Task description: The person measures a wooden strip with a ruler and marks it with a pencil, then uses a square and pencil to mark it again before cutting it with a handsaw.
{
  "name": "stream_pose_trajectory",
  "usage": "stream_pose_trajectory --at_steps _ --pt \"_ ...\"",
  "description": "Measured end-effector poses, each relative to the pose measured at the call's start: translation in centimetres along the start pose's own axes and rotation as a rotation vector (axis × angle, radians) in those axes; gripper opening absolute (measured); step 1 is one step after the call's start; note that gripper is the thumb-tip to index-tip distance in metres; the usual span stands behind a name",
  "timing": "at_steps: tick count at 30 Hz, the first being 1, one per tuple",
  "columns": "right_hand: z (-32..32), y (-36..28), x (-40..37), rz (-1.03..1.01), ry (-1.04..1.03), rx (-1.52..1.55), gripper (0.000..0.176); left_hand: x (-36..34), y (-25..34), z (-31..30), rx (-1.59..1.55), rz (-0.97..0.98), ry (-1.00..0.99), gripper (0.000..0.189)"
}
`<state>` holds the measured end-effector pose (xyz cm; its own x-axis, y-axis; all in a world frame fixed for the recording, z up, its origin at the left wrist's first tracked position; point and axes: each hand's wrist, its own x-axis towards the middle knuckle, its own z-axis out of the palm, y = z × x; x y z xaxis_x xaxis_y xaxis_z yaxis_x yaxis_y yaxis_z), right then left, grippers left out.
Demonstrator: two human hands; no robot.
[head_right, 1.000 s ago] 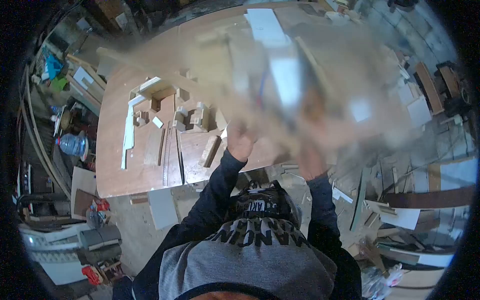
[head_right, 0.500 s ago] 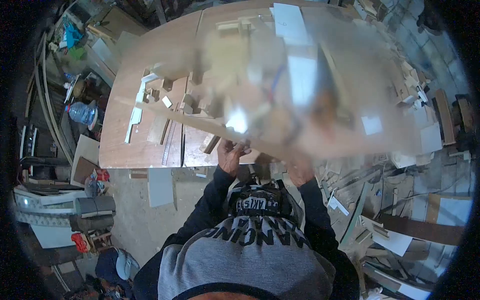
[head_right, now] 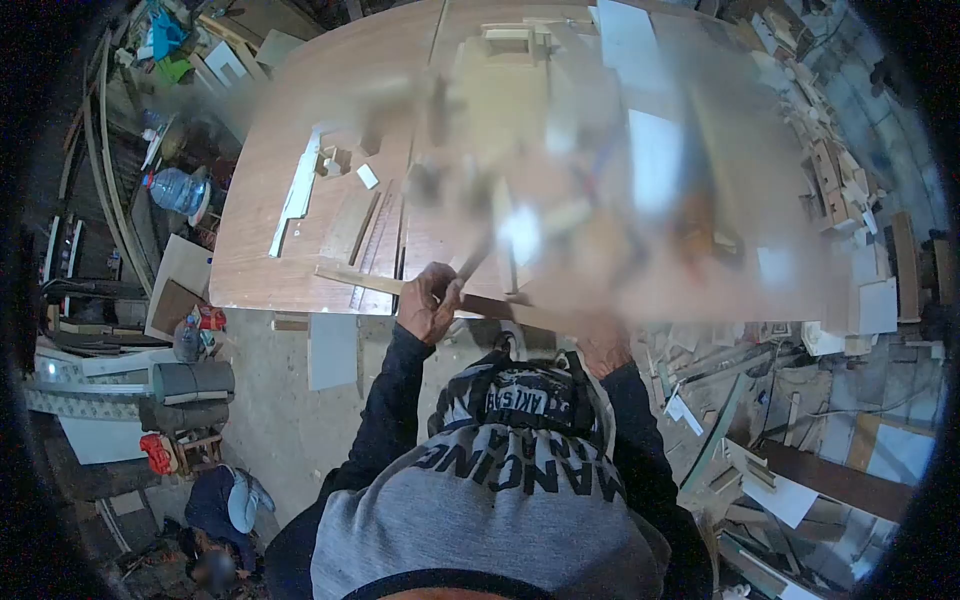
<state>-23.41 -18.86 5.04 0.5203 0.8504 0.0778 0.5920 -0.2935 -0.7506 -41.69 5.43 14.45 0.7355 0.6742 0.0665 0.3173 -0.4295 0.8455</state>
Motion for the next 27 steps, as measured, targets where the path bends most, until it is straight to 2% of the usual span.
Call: stream_pose_trajectory --at_steps 2,5,6,11,16,20,23,25,27 --pt "1.1 -0.3 0.0 -0.068 -0.005 -0.218 0.046 0.6 -2.3 -0.6 0.231 0.039 0.068 0.019" --pt "4.0 1.5 -0.2 -0.075 0.048 -0.274 0.044 0.9 -5.3 -1.5 0.300 0.142 0.141 0.024" --pt "4.0 0.8 0.1 -0.073 0.041 -0.272 0.044 0.8 -6.3 -1.9 0.281 0.065 0.128 0.028" --pt "4.5 -0.6 0.7 -0.108 -0.005 -0.300 0.045 0.6 -10.7 -5.1 0.346 0.042 0.142 0.028" --pt "5.3 -2.2 1.6 -0.057 -0.003 -0.243 0.043 -0.1 -12.2 -6.8 0.447 -0.005 0.020 0.031" --pt "3.8 -5.4 2.8 -0.032 0.035 -0.250 0.042 -0.4 -12.5 -6.2 0.539 -0.032 0.007 0.030" --pt "4.1 -4.7 3.1 -0.012 0.024 -0.219 0.043 -0.3 -13.1 -6.6 0.610 -0.124 0.043 0.026" --pt "5.4 -3.4 3.0 -0.011 0.070 -0.206 0.044 0.5 -15.0 -7.4 0.741 -0.232 0.196 0.022" --pt "5.8 -3.0 3.2 -0.014 0.115 -0.194 0.044 2.3 -16.7 -8.5 0.870 -0.346 0.218 0.021"
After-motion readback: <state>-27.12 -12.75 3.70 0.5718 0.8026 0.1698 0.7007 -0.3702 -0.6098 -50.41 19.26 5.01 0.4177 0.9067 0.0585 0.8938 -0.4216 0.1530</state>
